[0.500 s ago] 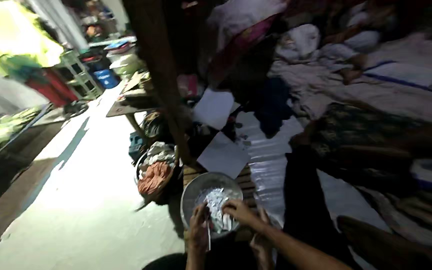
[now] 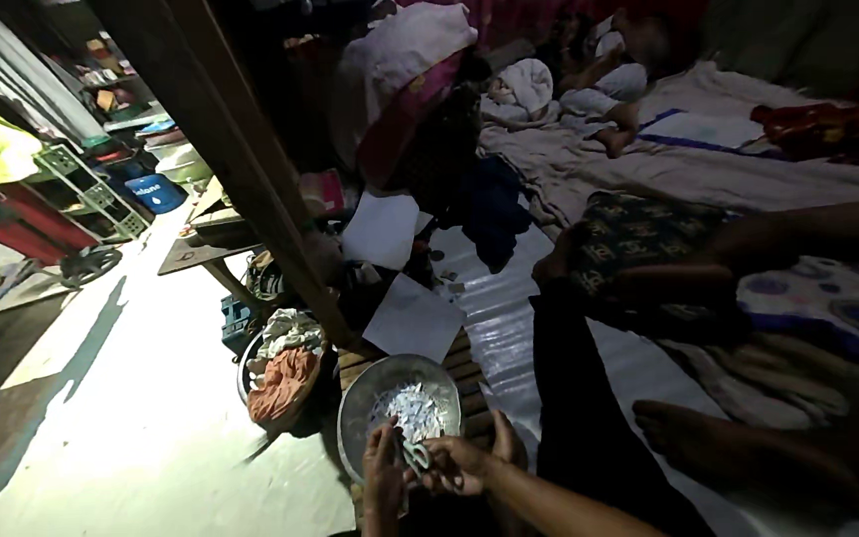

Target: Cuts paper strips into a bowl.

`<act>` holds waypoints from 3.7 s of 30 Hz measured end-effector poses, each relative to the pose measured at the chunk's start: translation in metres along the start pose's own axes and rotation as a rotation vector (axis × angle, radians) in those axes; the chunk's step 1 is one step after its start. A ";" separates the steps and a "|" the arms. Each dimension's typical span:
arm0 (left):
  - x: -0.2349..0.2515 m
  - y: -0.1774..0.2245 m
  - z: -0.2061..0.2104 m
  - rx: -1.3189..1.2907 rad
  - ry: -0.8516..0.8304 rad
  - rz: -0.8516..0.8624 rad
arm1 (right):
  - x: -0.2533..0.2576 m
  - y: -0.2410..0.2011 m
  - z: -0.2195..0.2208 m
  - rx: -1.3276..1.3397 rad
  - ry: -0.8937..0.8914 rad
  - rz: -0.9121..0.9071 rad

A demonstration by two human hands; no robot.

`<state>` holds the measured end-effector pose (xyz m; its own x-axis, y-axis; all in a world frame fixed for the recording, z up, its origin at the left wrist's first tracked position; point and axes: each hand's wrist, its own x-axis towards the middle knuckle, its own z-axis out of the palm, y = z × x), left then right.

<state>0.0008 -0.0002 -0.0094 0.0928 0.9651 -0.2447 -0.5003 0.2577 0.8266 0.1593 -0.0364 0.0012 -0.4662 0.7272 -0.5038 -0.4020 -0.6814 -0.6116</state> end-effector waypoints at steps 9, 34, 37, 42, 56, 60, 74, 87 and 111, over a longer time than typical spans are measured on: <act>0.001 0.017 0.011 -0.011 0.170 -0.099 | -0.023 -0.023 0.015 -0.401 0.172 -0.154; 0.004 0.009 0.014 0.124 0.146 -0.152 | -0.005 -0.021 0.008 -0.710 0.334 -0.298; 0.004 0.009 0.013 0.115 0.136 -0.158 | -0.006 -0.021 0.008 -0.704 0.333 -0.314; 0.004 0.008 0.013 0.092 0.125 -0.163 | -0.006 -0.017 0.007 -0.697 0.333 -0.359; 0.001 0.009 0.016 0.063 0.088 -0.151 | -0.004 -0.010 0.008 -0.558 0.335 -0.463; 0.002 0.008 0.015 0.039 0.086 -0.138 | -0.003 -0.009 0.007 -0.544 0.327 -0.481; 0.002 0.009 0.015 0.016 0.117 -0.078 | -0.004 -0.013 0.004 -0.600 0.218 -0.412; -0.002 0.008 0.016 0.170 0.078 -0.094 | -0.007 -0.018 0.003 -0.586 0.272 -0.412; 0.000 -0.001 0.005 0.068 0.048 -0.118 | -0.004 -0.014 0.002 -0.589 0.283 -0.369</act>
<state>0.0056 -0.0002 -0.0078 0.1050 0.9251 -0.3650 -0.4283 0.3733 0.8229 0.1654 -0.0298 0.0135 -0.1306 0.9476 -0.2915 0.0327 -0.2898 -0.9565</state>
